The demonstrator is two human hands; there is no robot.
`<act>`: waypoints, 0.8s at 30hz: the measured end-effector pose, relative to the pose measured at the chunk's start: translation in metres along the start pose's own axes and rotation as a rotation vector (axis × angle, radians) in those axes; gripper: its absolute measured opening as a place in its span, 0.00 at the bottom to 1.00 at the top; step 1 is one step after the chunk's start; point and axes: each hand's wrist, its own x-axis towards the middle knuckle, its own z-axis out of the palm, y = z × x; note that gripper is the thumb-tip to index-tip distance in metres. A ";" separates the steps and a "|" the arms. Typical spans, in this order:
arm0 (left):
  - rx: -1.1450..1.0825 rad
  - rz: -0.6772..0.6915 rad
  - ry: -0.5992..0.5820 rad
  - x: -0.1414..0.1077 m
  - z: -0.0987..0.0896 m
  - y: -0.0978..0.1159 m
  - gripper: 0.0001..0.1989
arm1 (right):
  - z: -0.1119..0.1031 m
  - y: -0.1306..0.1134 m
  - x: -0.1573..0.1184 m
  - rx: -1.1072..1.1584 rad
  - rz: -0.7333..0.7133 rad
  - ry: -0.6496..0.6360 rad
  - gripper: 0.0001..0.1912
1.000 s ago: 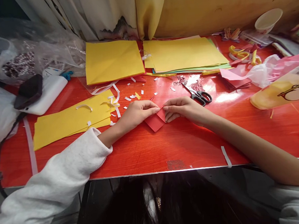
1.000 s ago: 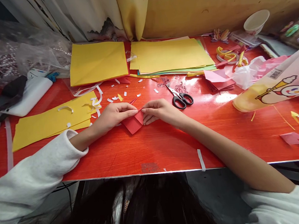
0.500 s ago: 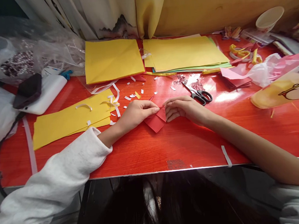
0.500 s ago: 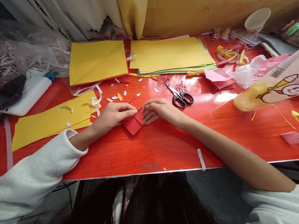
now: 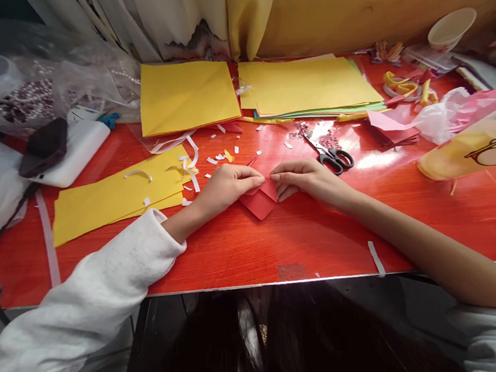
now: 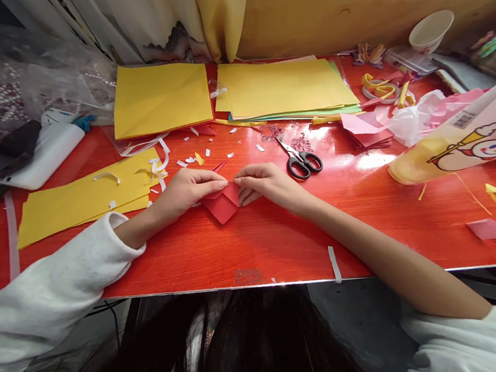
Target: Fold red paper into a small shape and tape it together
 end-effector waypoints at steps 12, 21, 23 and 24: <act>-0.004 -0.047 -0.088 0.002 -0.003 0.002 0.14 | 0.008 0.001 -0.001 -0.052 -0.078 0.061 0.08; -0.023 -0.100 -0.117 0.004 -0.004 0.005 0.13 | 0.007 0.007 0.001 -0.046 -0.137 0.116 0.09; -0.084 -0.138 -0.169 0.004 -0.005 0.007 0.10 | 0.007 0.008 0.001 -0.033 -0.150 0.148 0.08; -0.105 -0.158 -0.189 0.004 -0.006 0.008 0.08 | 0.008 0.008 0.001 -0.025 -0.158 0.162 0.08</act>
